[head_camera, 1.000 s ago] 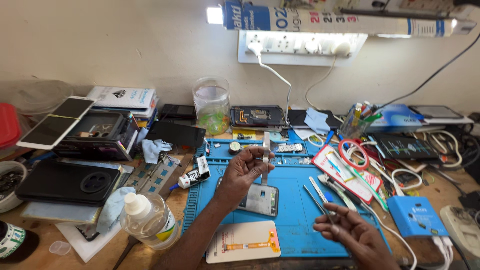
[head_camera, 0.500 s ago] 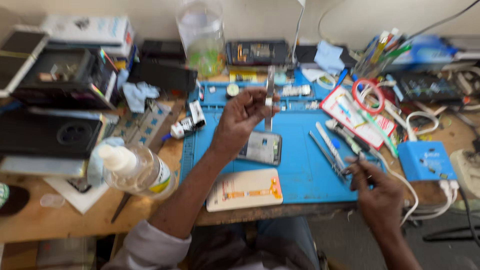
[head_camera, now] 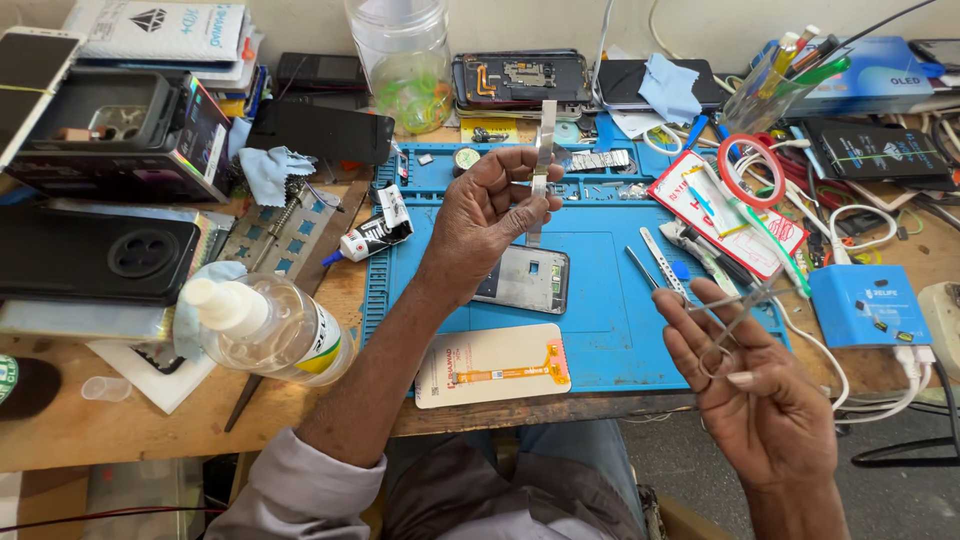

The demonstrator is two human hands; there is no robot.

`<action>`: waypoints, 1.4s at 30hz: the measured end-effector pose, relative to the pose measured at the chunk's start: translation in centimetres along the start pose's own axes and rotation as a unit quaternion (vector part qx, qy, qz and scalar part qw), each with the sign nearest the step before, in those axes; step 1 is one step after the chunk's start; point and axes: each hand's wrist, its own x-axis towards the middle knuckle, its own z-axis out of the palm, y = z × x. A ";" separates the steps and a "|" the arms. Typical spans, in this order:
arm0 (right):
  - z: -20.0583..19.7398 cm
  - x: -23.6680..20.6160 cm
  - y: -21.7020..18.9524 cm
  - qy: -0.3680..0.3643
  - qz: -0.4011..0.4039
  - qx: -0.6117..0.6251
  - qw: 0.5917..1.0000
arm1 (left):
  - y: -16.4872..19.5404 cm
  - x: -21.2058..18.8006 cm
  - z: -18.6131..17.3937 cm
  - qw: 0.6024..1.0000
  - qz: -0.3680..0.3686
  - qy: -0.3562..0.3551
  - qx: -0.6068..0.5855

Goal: The person cleans a smartphone screen with a cloth, then applies adhesive tape to a small component and places it onto the phone. They then apply a red adhesive strip around the perimeter of the phone screen.

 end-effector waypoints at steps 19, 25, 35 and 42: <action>-2.1 7.1 -1.1 0.038 0.087 -0.290 0.952 | -0.1 -0.7 0.6 0.996 -0.049 -0.066 -0.040; -0.8 6.4 -1.2 0.018 0.055 -0.223 0.973 | -0.3 -0.7 1.0 0.995 -0.067 -0.068 -0.040; -2.4 5.5 4.3 0.101 -0.081 -0.062 0.990 | -0.2 -1.1 0.8 0.995 -0.077 -0.059 -0.018; -2.3 5.8 4.5 0.151 0.004 -0.119 0.981 | 0.0 -1.0 0.5 0.995 -0.073 -0.063 -0.025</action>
